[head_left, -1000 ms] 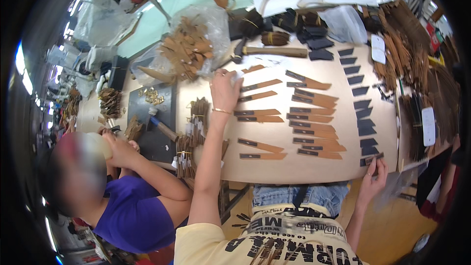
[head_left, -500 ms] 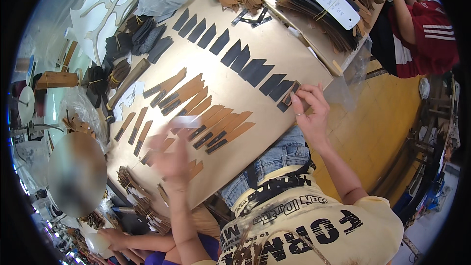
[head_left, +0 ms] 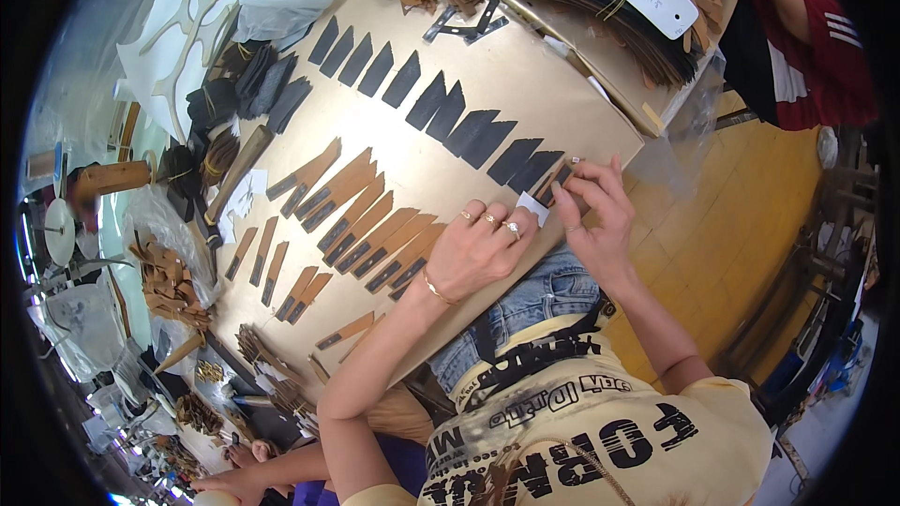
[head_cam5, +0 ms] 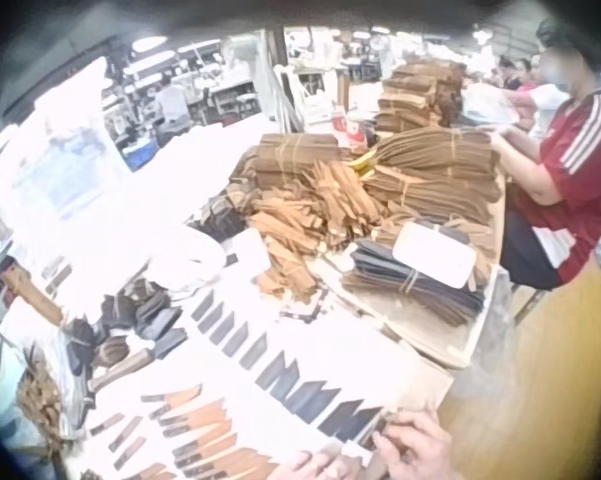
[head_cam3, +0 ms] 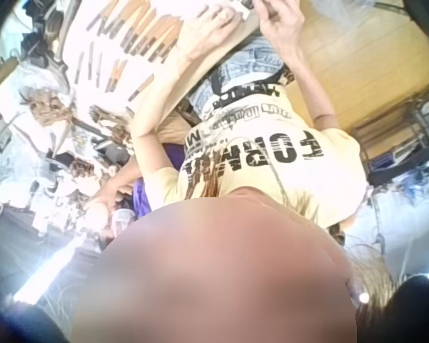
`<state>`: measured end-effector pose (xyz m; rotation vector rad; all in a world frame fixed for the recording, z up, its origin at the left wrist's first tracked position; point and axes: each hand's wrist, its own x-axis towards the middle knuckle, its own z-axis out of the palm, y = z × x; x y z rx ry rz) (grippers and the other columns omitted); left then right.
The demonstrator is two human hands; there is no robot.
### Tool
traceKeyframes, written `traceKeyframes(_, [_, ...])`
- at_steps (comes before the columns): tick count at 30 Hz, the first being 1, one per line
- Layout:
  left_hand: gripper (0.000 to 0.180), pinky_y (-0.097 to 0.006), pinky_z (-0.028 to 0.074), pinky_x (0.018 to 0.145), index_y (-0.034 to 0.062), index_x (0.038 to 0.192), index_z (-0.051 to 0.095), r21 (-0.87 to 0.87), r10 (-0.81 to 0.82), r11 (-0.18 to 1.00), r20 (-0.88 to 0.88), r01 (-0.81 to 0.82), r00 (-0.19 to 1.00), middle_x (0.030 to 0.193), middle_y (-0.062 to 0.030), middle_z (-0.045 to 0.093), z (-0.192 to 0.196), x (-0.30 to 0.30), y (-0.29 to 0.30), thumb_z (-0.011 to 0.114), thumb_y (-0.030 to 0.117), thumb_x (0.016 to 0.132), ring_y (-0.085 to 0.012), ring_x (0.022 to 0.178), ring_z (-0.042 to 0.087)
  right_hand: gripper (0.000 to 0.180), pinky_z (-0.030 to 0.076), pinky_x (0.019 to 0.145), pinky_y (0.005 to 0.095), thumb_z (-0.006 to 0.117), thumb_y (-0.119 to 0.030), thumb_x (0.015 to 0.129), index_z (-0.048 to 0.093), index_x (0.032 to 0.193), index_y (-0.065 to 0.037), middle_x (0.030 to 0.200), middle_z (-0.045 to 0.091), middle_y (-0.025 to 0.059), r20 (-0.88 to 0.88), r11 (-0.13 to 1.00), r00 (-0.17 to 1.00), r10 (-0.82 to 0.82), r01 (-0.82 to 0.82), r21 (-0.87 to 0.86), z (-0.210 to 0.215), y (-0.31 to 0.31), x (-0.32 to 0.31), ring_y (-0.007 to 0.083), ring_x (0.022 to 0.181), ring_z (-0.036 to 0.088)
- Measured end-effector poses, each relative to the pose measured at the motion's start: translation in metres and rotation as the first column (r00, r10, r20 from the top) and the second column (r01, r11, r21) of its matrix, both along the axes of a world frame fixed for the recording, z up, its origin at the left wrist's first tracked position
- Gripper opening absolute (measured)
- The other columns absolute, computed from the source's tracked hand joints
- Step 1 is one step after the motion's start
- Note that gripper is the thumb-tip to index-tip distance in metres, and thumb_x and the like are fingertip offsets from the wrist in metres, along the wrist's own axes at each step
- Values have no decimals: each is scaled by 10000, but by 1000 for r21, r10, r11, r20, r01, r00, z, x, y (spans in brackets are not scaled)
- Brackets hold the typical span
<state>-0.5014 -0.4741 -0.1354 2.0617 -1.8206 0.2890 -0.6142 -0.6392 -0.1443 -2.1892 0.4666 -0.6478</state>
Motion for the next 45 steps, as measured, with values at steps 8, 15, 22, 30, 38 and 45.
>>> traceKeyframes(8, [242,-301,412,701,122,1008,694,131,-66,988,-70,75,995,965,17,585,7,14,-4,620,137,779,-149,818,567,194,276,1132,567,733,-201,854,724,1015,-93,1172,603,87,-104,952,980,168,-189,-242,-1,0,-14,261,1073,610])
traceKeyframes(15, [365,-377,419,847,122,1138,660,26,59,998,-173,-56,983,1157,8,617,28,17,19,706,173,780,-152,971,595,442,302,1104,549,690,-393,877,664,1215,-109,1286,568,106,-302,802,943,140,-287,-524,1,14,-28,267,1145,576])
traceKeyframes(22, [503,-402,408,976,78,1328,578,146,158,980,-177,-133,971,1374,-74,569,14,-33,-4,694,215,859,-224,1218,561,347,357,1074,459,698,-210,864,664,1179,-68,1218,584,121,-235,872,929,284,-353,-339,11,-8,-24,278,1143,560])
traceKeyframes(30, [437,-425,371,1090,68,1270,612,220,52,975,-57,-38,997,1383,-71,569,9,-19,6,692,237,875,-226,1296,520,220,386,933,390,706,-155,857,686,1050,-52,1034,603,95,-215,974,976,34,-81,-211,36,-44,-1,264,1030,563])
traceKeyframes(38, [408,-441,397,1071,50,1276,596,235,181,961,-147,-144,972,1370,-124,567,23,-43,0,665,191,899,-263,1286,526,130,480,740,342,706,-131,851,668,864,-8,767,667,88,-442,986,885,148,-96,138,51,-40,-3,228,687,644])
traceKeyframes(45, [524,-457,314,1148,55,1373,527,318,447,880,-305,-353,841,1506,-236,389,6,-84,-34,594,350,945,-322,1422,361,135,510,576,310,703,-108,822,667,798,19,688,678,125,-411,972,900,142,-47,232,45,-44,5,217,569,657])
